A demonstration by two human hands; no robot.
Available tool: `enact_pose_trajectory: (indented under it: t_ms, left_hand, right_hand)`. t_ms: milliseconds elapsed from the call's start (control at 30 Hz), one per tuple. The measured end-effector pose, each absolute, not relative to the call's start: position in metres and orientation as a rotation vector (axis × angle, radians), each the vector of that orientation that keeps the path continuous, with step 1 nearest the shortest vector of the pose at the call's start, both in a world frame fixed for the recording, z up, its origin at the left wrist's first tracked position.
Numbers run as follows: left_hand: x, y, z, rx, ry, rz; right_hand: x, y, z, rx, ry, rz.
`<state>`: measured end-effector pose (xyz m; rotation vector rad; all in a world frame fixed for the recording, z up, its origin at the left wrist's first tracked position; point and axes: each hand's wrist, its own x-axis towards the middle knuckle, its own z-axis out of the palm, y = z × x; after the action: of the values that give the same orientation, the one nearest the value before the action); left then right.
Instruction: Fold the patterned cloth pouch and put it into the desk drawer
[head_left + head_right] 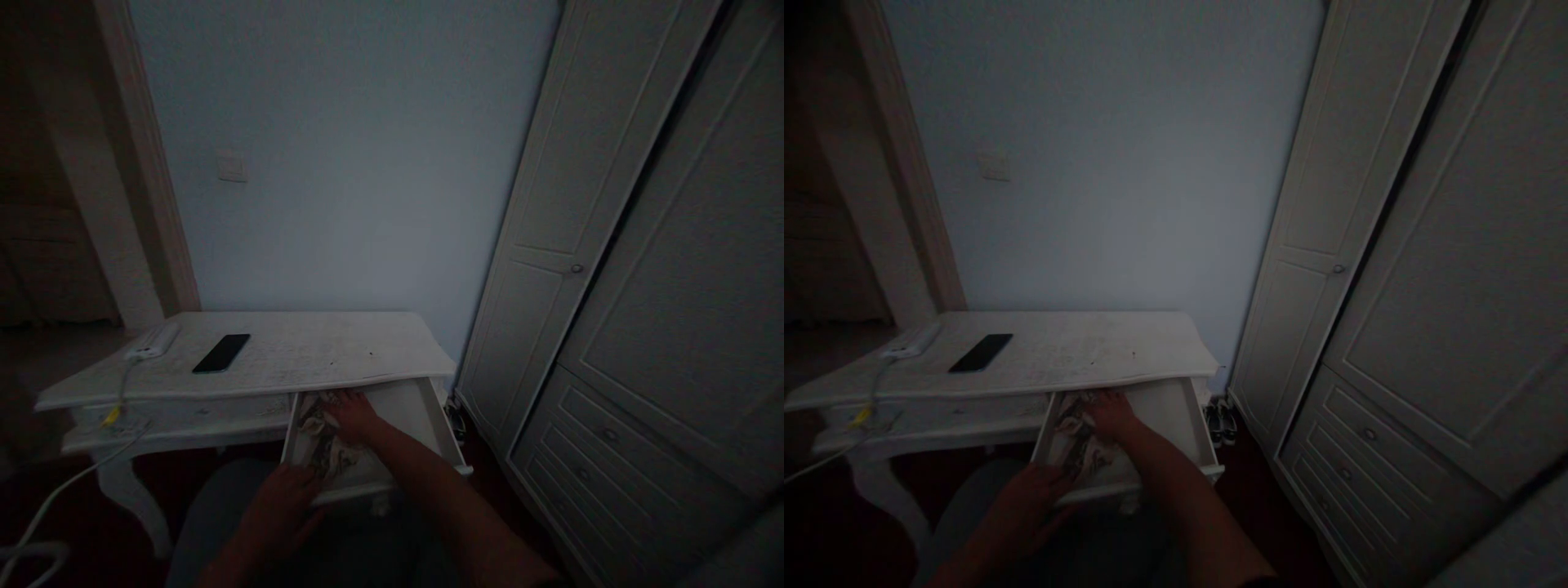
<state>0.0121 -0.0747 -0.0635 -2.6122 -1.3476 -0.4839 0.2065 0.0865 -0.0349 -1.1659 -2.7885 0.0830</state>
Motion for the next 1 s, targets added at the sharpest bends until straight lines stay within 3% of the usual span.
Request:
enact_pose_trajectory:
  t_ms: [233, 433, 600, 733, 867, 1000]
  left_hand:
    - [0.011, -0.075, -0.07, -2.568, -1.309, -0.539]
    - [0.01, -0.074, -0.074, -2.576, -1.299, -0.606]
    - [0.009, -0.072, -0.079, -2.583, -1.327, -0.624]
    - [0.009, -0.072, -0.071, -2.615, -1.346, -0.569]
    - [0.011, -0.074, -0.062, -2.635, -1.326, -0.488]
    - [0.012, -0.075, -0.061, -2.633, -1.387, -0.435]
  right_hand:
    - [0.318, 0.107, -0.013, -1.455, -2.687, 0.166]
    - [0.372, 0.082, -0.013, -1.277, -2.855, 0.414]
    - [0.332, 0.062, -0.029, -0.813, -3.0, 0.7]
    - [0.256, 0.06, -0.038, -0.553, -3.101, 0.547]
    - [0.201, 0.068, -0.039, -0.686, -3.028, 0.339]
    - [0.21, 0.089, -0.03, -1.135, -2.808, 0.198]
